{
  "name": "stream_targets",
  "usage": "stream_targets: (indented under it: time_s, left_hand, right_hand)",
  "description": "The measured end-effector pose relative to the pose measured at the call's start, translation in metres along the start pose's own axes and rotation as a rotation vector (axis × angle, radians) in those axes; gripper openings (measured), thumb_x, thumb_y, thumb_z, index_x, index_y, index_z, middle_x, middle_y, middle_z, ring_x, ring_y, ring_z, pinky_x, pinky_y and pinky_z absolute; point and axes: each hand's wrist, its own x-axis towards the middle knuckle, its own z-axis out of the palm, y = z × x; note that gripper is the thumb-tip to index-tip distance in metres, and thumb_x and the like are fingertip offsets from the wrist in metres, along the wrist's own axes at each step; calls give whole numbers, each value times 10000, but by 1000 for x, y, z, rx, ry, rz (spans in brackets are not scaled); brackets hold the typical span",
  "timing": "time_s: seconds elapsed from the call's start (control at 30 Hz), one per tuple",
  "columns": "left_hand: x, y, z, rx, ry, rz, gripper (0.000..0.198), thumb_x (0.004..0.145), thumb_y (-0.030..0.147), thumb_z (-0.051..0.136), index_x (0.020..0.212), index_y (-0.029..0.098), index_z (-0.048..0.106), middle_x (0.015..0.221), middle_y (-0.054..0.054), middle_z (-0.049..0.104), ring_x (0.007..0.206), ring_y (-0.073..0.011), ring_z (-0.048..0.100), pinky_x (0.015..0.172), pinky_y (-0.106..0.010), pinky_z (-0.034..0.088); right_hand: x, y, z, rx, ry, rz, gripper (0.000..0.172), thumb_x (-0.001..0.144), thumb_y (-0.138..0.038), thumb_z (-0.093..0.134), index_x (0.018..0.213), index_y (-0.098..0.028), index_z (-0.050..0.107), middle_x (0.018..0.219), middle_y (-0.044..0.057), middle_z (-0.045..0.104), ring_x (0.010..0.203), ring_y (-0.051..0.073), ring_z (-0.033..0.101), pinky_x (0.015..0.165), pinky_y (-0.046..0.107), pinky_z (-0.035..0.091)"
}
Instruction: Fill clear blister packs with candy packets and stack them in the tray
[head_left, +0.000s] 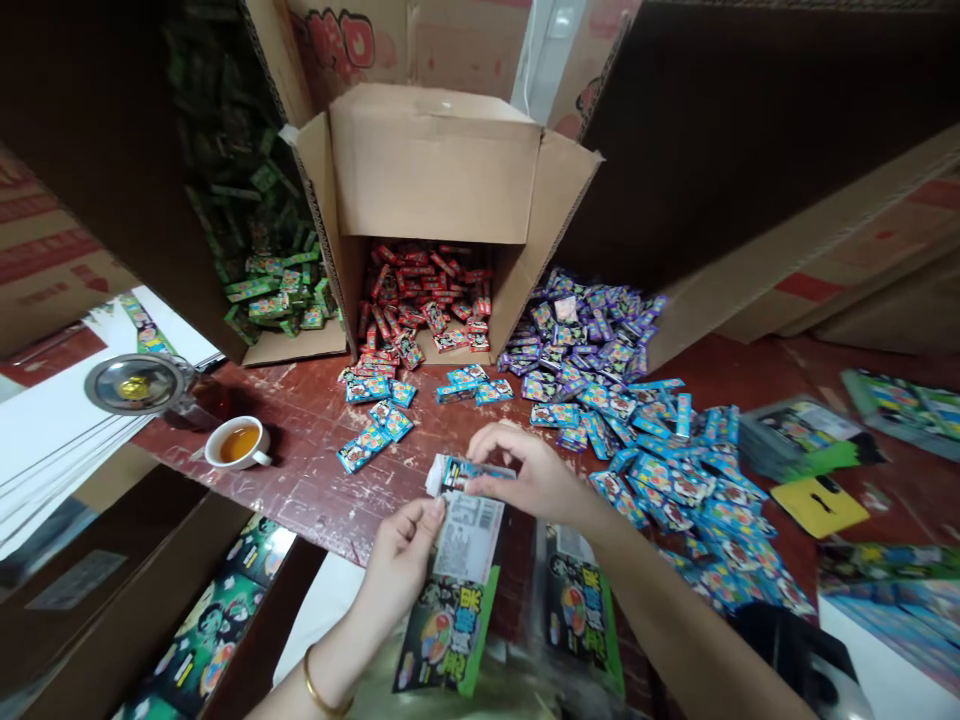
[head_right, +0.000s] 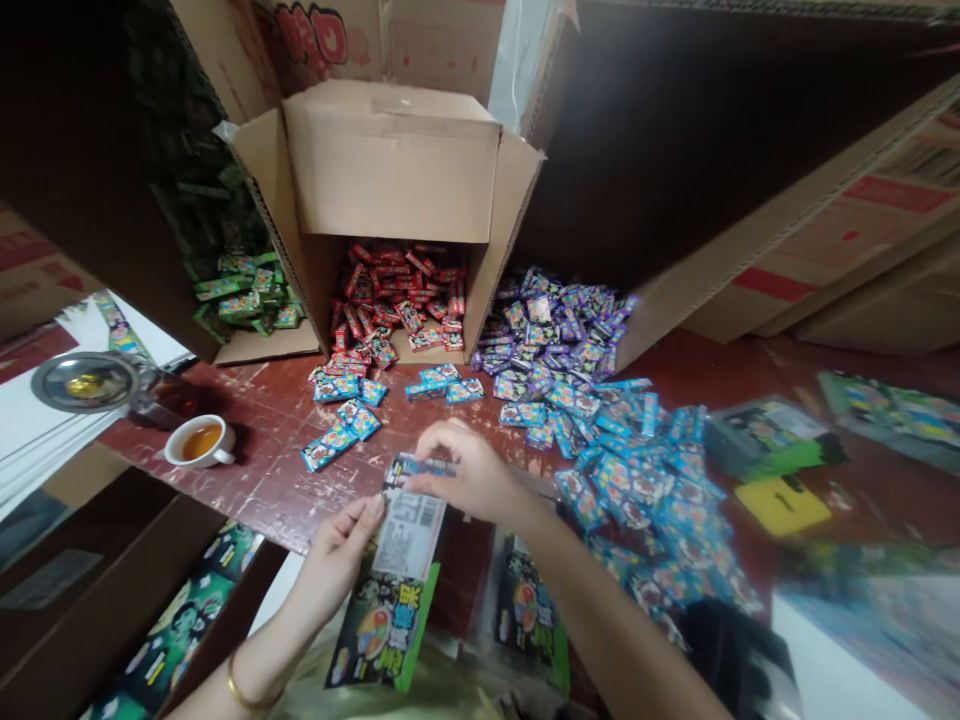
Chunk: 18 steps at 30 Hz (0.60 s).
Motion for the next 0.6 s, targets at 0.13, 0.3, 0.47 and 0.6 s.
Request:
stream_targets:
  time_s: [0.13,0.3,0.47,0.6]
  left_hand:
    - [-1,-1,-12,-72,42,-7,419,777,563,623,792,144,626,622,12,613,592,-111,535,577,-197,408]
    - [4,5,-23,-138,145,42,414,704,533,717,753,176,514,541,55,569,449,-71,477,479,-172,379]
    - [13,5,-45,-24,307,85,438,675,544,738,742,169,520,490,72,525,408,-55,451,444,-147,358]
    - [20,-5,-48,-9,292,55,534,668,548,740,1020,203,535,679,11,676,524,-137,602,517,-218,482]
  right_hand:
    - [-6,9,20,139,-104,-32,223,754,-370,755,717,-163,683,1309,106,530,1211,256,488,1025,436,361]
    - [9,7,44,269,-164,-62,219,756,-358,753,710,-151,698,1313,122,526,1195,242,529,1031,397,383]
    - [36,53,32,208,197,84,195,799,-358,685,875,-178,680,1121,103,638,1011,199,624,867,346,500]
    - [67,118,-15,-20,571,415,243,785,-260,640,990,-134,614,968,114,666,837,211,640,800,379,519]
